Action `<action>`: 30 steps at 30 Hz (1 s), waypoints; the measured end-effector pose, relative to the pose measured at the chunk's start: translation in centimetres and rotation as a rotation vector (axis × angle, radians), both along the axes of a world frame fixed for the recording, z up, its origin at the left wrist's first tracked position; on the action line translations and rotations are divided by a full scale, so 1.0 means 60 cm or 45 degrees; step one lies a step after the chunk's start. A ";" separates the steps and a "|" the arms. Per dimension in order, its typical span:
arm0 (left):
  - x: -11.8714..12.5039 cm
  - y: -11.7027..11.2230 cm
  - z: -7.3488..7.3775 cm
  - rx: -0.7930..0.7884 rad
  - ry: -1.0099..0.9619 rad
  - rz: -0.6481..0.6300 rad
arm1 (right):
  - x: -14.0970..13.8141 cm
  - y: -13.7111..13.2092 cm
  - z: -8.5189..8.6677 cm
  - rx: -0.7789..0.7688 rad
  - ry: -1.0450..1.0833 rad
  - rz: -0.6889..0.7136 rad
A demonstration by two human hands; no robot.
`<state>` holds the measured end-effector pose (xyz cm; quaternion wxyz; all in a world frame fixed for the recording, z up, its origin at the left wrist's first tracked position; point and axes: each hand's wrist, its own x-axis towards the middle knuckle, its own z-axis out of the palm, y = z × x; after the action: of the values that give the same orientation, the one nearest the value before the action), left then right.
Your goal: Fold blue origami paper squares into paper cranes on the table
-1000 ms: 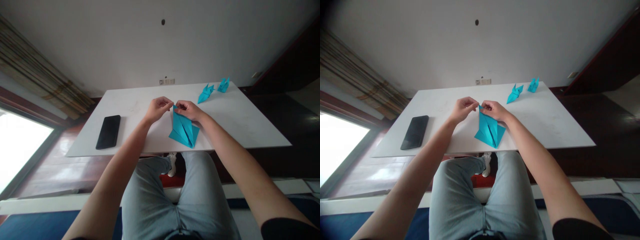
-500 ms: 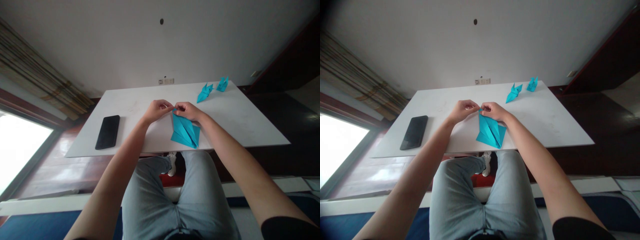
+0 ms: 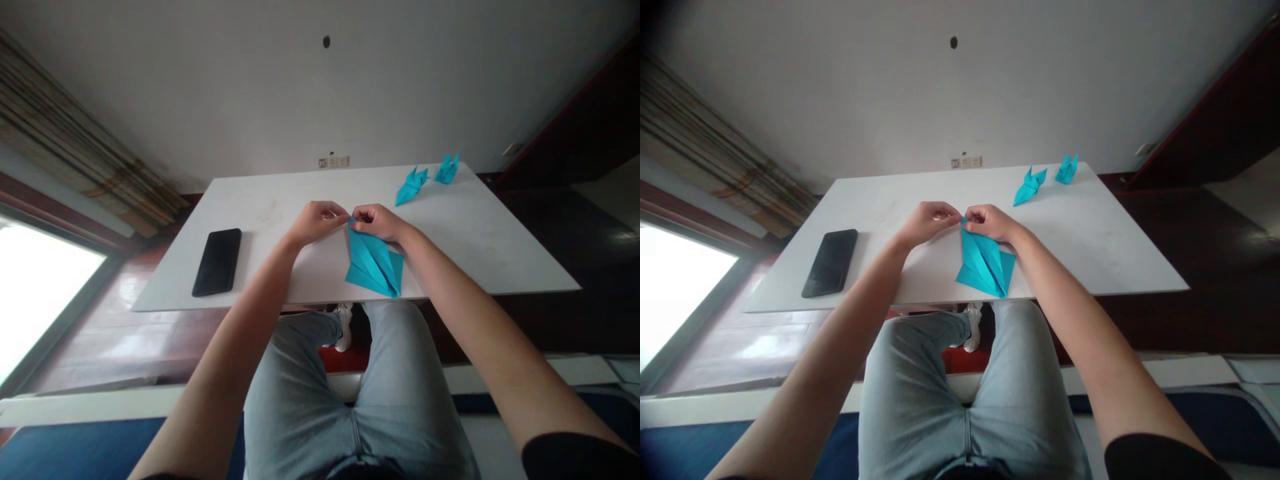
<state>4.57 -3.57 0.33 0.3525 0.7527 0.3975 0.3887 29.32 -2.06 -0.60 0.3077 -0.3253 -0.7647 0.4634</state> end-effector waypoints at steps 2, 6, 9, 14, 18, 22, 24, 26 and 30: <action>0.001 0.000 0.001 0.028 -0.008 0.002 | 0.001 0.001 -0.001 0.008 -0.003 0.001; -0.001 0.005 0.008 0.027 -0.217 0.052 | 0.000 0.002 -0.002 -0.010 -0.045 0.028; -0.002 0.006 0.012 -0.002 -0.380 0.152 | -0.004 -0.002 0.002 -0.019 0.009 0.011; 0.003 -0.005 0.014 -0.081 -0.332 0.063 | -0.010 -0.013 0.010 -0.015 0.164 -0.060; 0.011 -0.015 0.014 -0.161 -0.377 -0.154 | -0.011 -0.023 0.016 0.016 0.195 -0.023; 0.019 -0.024 0.020 -0.203 -0.504 -0.246 | -0.015 -0.031 0.026 0.075 0.294 -0.101; 0.022 -0.029 0.026 -0.203 -0.564 -0.258 | -0.016 -0.035 0.034 0.121 0.344 -0.150; 0.024 -0.034 0.032 -0.179 -0.595 -0.255 | -0.018 -0.040 0.044 0.145 0.380 -0.164; 0.025 -0.042 0.042 -0.123 -0.588 -0.186 | -0.018 -0.050 0.061 0.180 0.474 -0.166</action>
<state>6.09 -6.07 2.83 0.4967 0.6531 0.2689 0.5044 28.24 -5.08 3.06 0.4952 -0.2604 -0.7025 0.4399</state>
